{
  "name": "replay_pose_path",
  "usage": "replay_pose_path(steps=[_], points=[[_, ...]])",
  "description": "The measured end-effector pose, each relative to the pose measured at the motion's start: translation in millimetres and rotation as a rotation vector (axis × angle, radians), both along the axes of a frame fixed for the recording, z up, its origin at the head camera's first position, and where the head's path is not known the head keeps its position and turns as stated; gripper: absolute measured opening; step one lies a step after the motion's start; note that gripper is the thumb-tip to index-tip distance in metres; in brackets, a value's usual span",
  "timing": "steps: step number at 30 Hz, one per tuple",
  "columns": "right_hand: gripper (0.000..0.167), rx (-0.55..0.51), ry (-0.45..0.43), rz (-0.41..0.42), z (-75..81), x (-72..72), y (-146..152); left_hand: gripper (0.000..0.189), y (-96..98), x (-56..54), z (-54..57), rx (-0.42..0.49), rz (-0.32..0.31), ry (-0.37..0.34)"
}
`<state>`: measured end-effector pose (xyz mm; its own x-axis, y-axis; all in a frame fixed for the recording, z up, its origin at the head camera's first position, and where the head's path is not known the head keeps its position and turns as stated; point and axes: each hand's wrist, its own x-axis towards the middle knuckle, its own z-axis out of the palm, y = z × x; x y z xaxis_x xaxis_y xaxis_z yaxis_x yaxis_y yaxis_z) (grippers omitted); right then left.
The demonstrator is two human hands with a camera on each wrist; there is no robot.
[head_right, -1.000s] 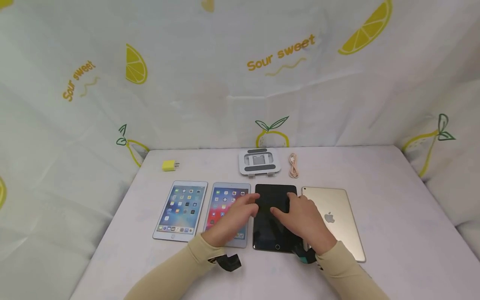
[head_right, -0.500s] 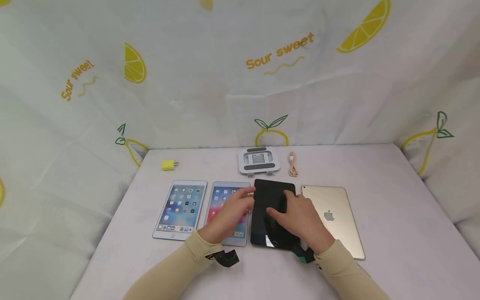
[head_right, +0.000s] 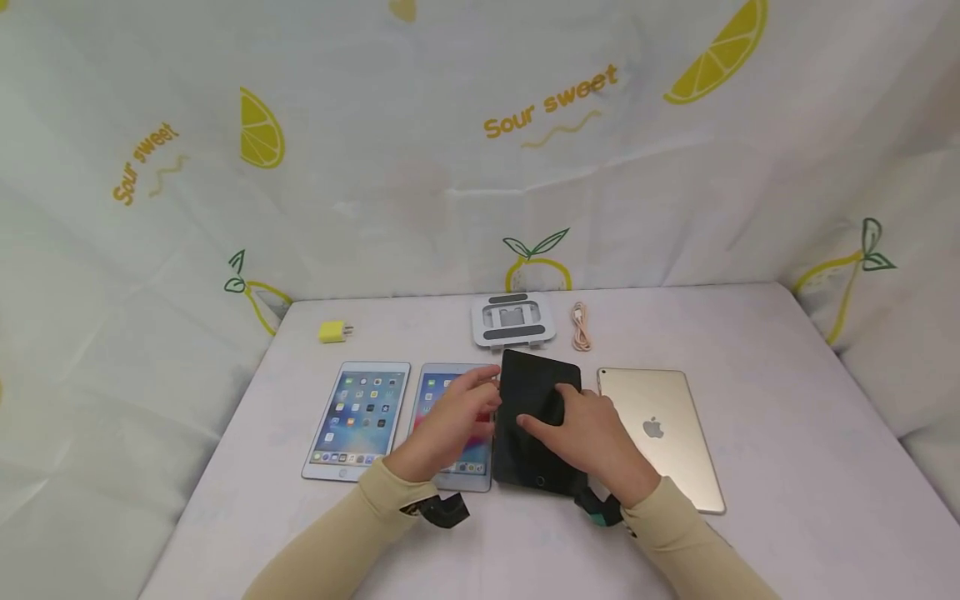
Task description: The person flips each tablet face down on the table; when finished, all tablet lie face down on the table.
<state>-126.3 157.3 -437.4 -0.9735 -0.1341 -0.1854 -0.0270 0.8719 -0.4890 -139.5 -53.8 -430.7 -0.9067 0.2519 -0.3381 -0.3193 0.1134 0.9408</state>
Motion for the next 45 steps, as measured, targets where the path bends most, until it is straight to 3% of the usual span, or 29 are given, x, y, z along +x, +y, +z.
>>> replay_pose_path(steps=[18,28,45], points=[[0.1,-0.091,-0.054,0.002,0.7,0.0,-6.7,0.063,-5.9,3.9,12.4,0.01,-0.013,0.016],[0.102,-0.146,-0.083,-0.02,2.6,0.1,-5.3,0.066,-5.5,7.5,21.7,0.074,-0.045,0.046],[0.095,-0.362,-0.166,-0.031,1.9,0.2,-8.8,0.064,-4.9,10.4,27.8,0.145,-0.036,0.114]])
